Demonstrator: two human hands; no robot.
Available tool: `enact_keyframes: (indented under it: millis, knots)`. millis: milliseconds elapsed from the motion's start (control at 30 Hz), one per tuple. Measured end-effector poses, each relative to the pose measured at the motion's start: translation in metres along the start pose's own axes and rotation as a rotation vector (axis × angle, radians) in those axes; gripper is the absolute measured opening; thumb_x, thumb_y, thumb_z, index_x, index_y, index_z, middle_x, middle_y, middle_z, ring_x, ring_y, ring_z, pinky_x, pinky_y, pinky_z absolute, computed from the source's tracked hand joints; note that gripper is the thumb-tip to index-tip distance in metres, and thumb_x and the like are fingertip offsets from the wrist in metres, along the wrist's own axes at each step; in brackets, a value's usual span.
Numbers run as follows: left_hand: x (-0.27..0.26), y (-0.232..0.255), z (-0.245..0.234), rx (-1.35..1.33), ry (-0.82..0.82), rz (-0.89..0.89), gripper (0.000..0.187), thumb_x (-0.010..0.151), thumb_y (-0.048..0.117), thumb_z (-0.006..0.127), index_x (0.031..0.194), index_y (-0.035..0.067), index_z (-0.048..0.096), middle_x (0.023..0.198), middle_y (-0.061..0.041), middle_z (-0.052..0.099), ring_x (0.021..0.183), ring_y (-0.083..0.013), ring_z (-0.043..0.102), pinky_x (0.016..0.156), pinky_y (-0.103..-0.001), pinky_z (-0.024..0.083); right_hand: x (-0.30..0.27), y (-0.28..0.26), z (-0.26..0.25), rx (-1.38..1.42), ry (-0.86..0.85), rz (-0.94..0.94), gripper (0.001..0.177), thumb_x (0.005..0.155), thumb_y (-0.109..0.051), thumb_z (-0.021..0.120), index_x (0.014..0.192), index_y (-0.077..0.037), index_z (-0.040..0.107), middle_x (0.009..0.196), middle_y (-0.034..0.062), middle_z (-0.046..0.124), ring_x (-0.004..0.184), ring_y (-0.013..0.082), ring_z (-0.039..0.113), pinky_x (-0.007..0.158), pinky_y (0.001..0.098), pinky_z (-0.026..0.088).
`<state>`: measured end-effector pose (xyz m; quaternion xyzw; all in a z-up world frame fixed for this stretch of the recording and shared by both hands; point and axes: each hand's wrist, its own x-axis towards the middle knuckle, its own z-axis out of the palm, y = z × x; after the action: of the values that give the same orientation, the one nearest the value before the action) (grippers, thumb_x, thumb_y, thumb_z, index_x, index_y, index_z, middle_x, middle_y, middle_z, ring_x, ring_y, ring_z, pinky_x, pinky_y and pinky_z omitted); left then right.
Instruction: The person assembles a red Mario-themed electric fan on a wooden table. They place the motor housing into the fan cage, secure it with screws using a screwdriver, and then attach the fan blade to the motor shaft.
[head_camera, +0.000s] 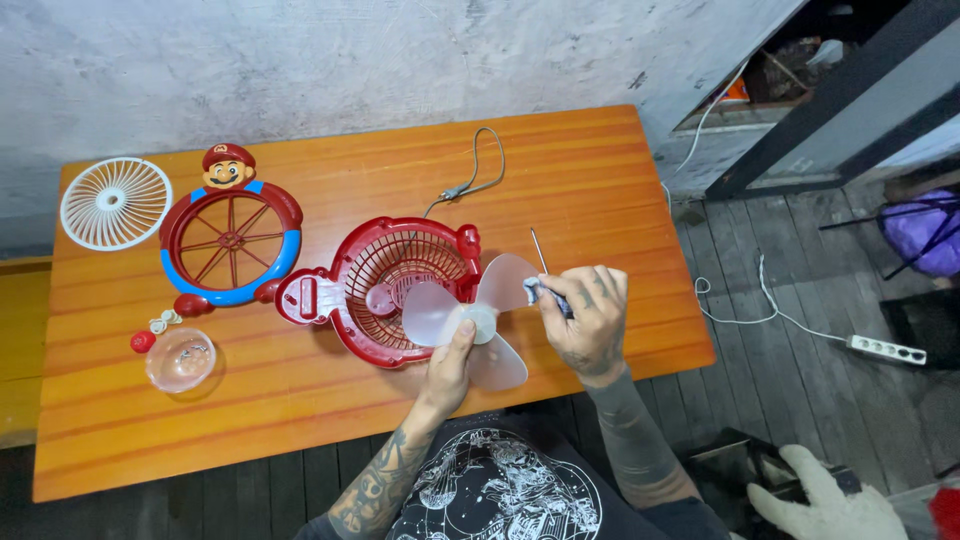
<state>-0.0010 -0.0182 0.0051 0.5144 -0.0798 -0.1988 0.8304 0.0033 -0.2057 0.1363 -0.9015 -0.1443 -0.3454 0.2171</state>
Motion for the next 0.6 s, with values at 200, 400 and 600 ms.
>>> enact_keyframes:
  millis: [200,400,600]
  knots:
    - [0.017,-0.002,0.031,-0.005,0.035,0.060,0.053,0.110,0.041,0.039,0.128,-0.004,0.060,0.094,-0.004,0.063,0.084,-0.0136,0.059,0.079,-0.029,0.050,0.006,0.030,-0.011,0.036,-0.068,-0.100,0.023,0.083,-0.011,0.082,0.104,-0.012,0.072,0.093,0.0032,0.059,0.084,0.0239,0.058,0.084,0.0420,0.041]
    - [0.032,-0.007,0.049,0.036,0.029,0.036,0.044,0.110,0.040,0.041,0.114,0.000,0.060,0.084,-0.002,0.059,0.075,-0.0114,0.055,0.069,-0.027,0.046,0.016,0.053,-0.022,0.040,-0.135,-0.241,0.026,0.083,-0.013,0.082,0.107,-0.014,0.072,0.094,0.0027,0.057,0.086,0.0232,0.058,0.085,0.0426,0.041]
    - [0.036,-0.006,0.066,0.083,0.032,0.079,0.042,0.110,0.040,0.042,0.112,0.003,0.061,0.079,-0.001,0.056,0.072,-0.0098,0.053,0.068,-0.025,0.045,0.031,0.073,-0.028,0.115,-0.136,-0.206,0.025,0.082,-0.014,0.084,0.105,-0.016,0.072,0.093,0.0013,0.056,0.084,0.0222,0.057,0.083,0.0419,0.040]
